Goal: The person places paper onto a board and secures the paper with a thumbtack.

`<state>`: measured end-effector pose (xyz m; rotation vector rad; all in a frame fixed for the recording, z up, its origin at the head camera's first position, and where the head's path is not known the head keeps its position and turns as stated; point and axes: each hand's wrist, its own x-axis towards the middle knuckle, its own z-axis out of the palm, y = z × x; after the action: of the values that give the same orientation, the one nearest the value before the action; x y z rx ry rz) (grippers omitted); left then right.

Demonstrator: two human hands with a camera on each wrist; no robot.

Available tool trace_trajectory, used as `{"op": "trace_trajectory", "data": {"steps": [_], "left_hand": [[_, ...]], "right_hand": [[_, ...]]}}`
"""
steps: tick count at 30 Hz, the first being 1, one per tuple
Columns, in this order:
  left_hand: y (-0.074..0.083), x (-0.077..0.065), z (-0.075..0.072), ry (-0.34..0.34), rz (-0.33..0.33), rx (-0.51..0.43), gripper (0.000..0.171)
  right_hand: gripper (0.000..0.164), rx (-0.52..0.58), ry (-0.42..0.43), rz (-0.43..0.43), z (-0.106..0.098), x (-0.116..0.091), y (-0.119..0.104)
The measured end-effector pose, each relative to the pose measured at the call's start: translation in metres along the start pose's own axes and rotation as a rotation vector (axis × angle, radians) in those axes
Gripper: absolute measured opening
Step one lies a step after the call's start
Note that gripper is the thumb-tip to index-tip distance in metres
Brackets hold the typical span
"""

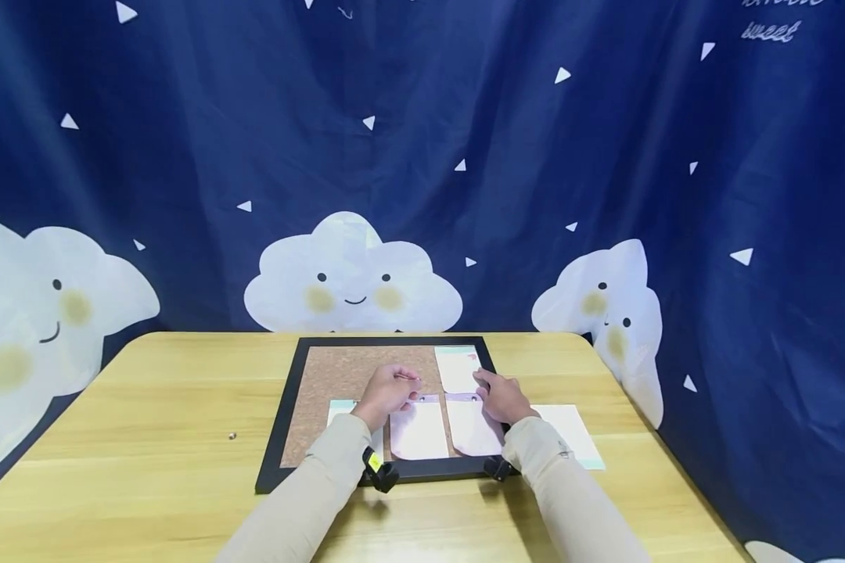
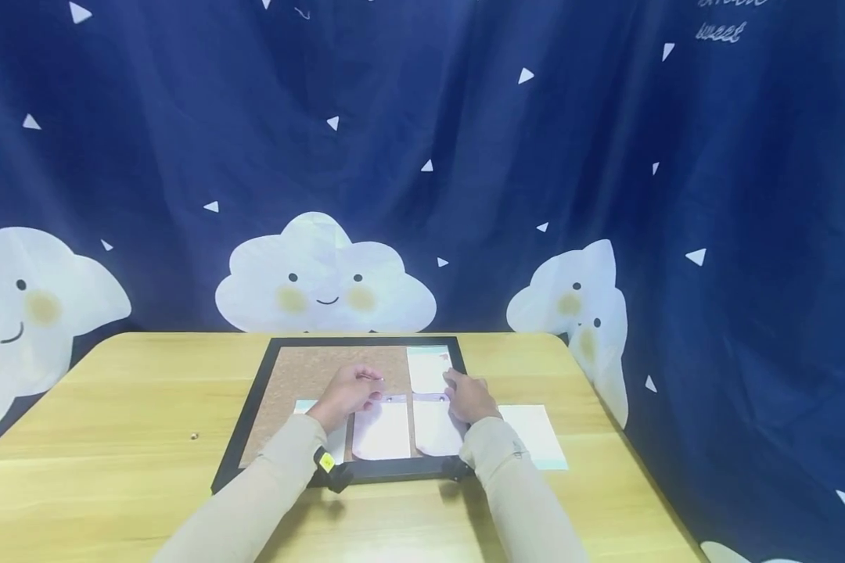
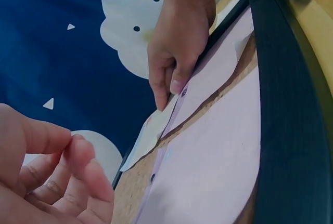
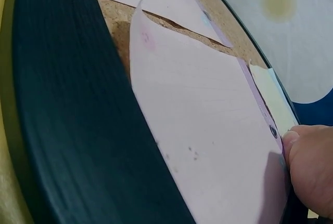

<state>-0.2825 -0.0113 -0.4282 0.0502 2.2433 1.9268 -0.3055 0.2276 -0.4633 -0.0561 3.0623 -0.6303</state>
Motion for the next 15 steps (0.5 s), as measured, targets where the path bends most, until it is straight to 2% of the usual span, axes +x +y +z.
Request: {"op": "trace_trajectory", "data": {"steps": [6, 8, 13, 15], "left_hand": [[0.002, 0.004, 0.009, 0.031, -0.056, -0.032, 0.02], [0.003, 0.007, 0.011, 0.03, -0.056, -0.049, 0.019], [0.006, 0.017, 0.016, 0.009, -0.063, -0.124, 0.021], [0.006, 0.021, 0.017, 0.007, -0.088, -0.168, 0.021]], "right_hand": [[0.041, 0.012, -0.01, 0.031, 0.003, -0.001, 0.0], [0.041, 0.014, -0.004, 0.023, 0.003, 0.0, 0.0], [0.041, 0.016, -0.001, 0.005, 0.002, 0.003, 0.0], [0.041, 0.02, -0.004, 0.013, 0.001, 0.003, 0.0]]}}
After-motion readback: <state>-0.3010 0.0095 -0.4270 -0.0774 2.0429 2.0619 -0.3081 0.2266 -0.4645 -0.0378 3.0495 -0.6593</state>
